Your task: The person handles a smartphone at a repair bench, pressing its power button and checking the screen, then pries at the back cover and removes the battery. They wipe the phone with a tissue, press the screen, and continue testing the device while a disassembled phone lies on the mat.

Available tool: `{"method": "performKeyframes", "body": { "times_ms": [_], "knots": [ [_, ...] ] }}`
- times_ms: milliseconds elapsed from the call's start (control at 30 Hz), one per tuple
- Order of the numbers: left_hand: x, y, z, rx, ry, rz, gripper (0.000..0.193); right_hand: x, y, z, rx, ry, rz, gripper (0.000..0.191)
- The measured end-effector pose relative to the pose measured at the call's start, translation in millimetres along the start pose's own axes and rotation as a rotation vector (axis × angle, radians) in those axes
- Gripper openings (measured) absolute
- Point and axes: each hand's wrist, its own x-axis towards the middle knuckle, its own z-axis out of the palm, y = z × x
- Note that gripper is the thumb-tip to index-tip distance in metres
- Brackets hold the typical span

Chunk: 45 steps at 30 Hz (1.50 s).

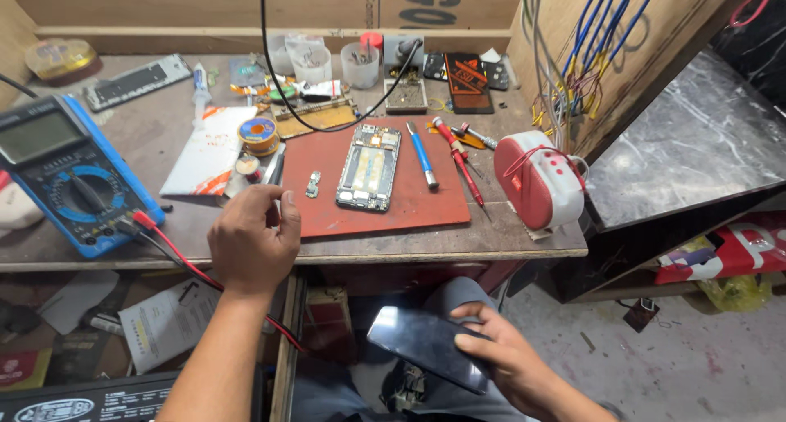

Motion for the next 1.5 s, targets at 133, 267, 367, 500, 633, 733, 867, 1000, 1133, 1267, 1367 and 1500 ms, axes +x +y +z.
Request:
{"method": "performKeyframes", "body": {
  "times_ms": [133,267,367,500,633,733,867,1000,1133,1267,1367,1500],
  "knots": [
    [-0.1,-0.8,-1.7,-0.067,0.03,-0.051,0.01,-19.4,-40.5,17.3,-0.016,0.012,-0.233,0.063],
    [0.0,2.4,-2.4,-0.165,0.032,-0.099,0.013,-10.3,-76.3,43.6,-0.22,0.093,-0.556,0.071],
    [-3.2,16.7,1.2,-0.322,-0.006,-0.134,0.016,11.7,-101.0,62.5,-0.318,0.163,-0.685,0.069],
    [-13.3,60.2,16.1,-0.671,-0.127,-0.295,0.029,32.0,-118.0,81.5,-0.316,0.159,-0.762,0.066],
    [-18.8,102.4,30.0,-1.135,-0.346,-0.754,0.049,36.3,-114.7,95.1,-0.279,0.101,-0.835,0.069],
    [-18.7,114.3,31.4,-1.316,-0.397,-0.701,0.043,36.2,-111.5,102.2,-0.257,0.067,-0.793,0.069],
    [-10.9,112.4,32.4,-1.333,-0.436,-0.739,0.038,28.5,-116.9,103.4,-0.41,0.133,-0.709,0.062],
    [-0.4,111.6,38.6,-1.33,-0.402,-0.651,0.035,18.8,-124.2,96.4,-0.76,0.414,-0.739,0.053],
    [16.0,104.9,46.6,-1.34,-0.39,-0.567,0.036,18.9,-118.5,80.6,-0.576,0.456,-0.851,0.03],
    [23.9,97.4,55.6,-1.293,-0.47,-0.368,0.039,33.6,-109.5,60.7,-0.34,0.403,-0.885,0.019],
    [17.3,92.3,58.9,-1.354,-0.5,-0.353,0.041,43.8,-109.5,51.6,-0.25,0.318,-0.942,0.029],
    [1.6,82.9,57.7,-1.427,-0.474,-0.381,0.041,48.5,-120.0,62.8,-0.273,0.3,-0.978,0.03]
  ]
}}
